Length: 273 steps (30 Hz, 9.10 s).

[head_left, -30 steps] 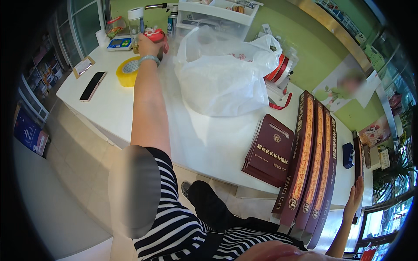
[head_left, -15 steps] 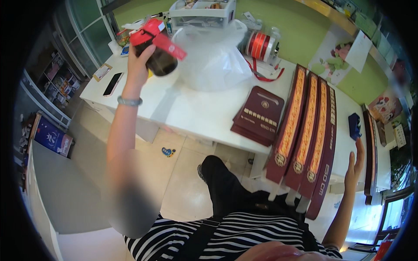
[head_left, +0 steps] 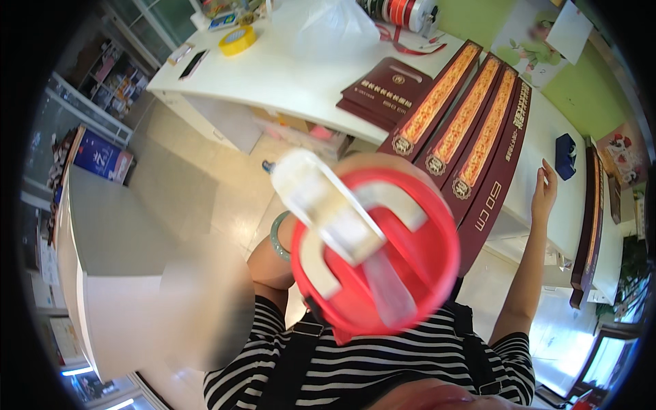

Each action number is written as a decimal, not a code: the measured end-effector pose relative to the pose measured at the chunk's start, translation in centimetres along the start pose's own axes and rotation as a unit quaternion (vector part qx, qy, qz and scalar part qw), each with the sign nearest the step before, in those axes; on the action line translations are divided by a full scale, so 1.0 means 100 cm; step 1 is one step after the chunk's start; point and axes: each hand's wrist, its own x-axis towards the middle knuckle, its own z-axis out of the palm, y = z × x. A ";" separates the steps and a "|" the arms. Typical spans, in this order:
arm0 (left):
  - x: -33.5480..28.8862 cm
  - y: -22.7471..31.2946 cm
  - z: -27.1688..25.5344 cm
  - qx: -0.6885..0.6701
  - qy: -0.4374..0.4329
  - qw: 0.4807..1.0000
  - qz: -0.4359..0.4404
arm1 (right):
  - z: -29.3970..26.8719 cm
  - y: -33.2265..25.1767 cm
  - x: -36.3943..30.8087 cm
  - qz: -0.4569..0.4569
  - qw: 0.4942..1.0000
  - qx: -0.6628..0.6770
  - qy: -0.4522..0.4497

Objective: The person sits at a counter and repeatedly assembles long, flat cardboard boxes. They fold the flaps, apply tape to seal the ends, and stack the finished boxes. The person briefly drinks from a water bottle during the process.

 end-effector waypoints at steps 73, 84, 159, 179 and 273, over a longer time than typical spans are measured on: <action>0.047 -0.047 0.029 0.058 -0.216 0.957 0.182 | 0.016 0.019 -0.010 0.055 0.997 0.043 0.010; 0.047 -0.043 0.024 0.079 -0.238 0.952 0.177 | 0.016 0.022 -0.010 0.047 0.998 0.037 0.002; 0.130 -0.205 0.080 0.833 0.050 0.450 -0.319 | -0.353 0.094 -0.042 0.131 0.911 -0.392 -0.006; 0.200 -0.382 0.309 0.421 -0.258 0.870 0.004 | -0.381 0.206 -0.006 0.324 0.875 -0.337 -0.127; 0.144 -0.296 0.182 0.062 0.139 0.985 0.085 | -0.128 0.196 -0.288 0.134 0.948 0.075 -0.280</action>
